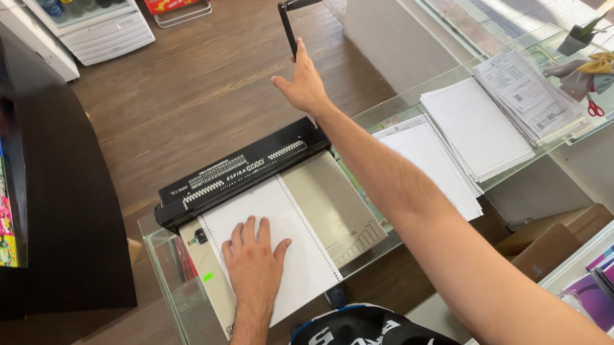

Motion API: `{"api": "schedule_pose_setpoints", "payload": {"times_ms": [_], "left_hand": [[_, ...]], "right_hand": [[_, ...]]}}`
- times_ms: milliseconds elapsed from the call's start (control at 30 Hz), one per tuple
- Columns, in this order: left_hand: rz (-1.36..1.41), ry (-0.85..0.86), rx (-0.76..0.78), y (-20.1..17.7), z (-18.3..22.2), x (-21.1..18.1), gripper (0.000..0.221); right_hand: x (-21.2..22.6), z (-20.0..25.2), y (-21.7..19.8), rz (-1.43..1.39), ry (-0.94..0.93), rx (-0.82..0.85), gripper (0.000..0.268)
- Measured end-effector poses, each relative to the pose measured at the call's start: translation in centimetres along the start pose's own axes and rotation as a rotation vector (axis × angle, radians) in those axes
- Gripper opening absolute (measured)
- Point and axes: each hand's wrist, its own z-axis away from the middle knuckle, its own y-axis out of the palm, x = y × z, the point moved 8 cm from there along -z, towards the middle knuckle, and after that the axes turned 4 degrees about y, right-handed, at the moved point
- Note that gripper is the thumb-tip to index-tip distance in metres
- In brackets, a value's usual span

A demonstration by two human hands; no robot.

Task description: Punching holes in stacks of paper using a manual spiral binding machine

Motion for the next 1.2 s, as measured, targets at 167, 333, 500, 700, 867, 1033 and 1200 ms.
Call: {"api": "schedule_pose_setpoints", "payload": {"times_ms": [167, 333, 500, 700, 867, 1033, 1200], "left_hand": [[0.24, -0.068, 0.086, -1.4, 1.3, 0.3, 0.092], [0.221, -0.078, 0.068, -3.2, 2.3, -0.8, 0.084], [0.106, -0.09, 0.055, -4.2, 3.9, -2.1, 0.069], [0.149, 0.041, 0.157, -7.6, 7.8, -4.4, 0.058], [0.659, 0.584, 0.068, -8.0, 14.6, -10.1, 0.062], [0.763, 0.62, -0.03, -9.5, 16.6, -7.6, 0.041], [0.745, 0.48, -0.062, -9.7, 16.8, -2.2, 0.031]], "right_hand": [[0.6, 10.4, -2.1, 0.301, -0.355, 0.205, 0.068], [2.8, 39.2, -3.9, 0.289, -0.593, 0.274, 0.055], [-1.2, 48.3, -3.2, 0.539, -0.57, 0.363, 0.072], [-3.2, 42.9, -5.4, 0.815, -0.336, 0.116, 0.077], [-0.9, 40.8, 0.4, 0.67, -0.418, 0.334, 0.081], [1.2, 41.1, 6.1, 0.605, -0.574, 0.498, 0.081], [2.1, 40.3, 7.9, 0.613, -0.687, 0.566, 0.09]]}}
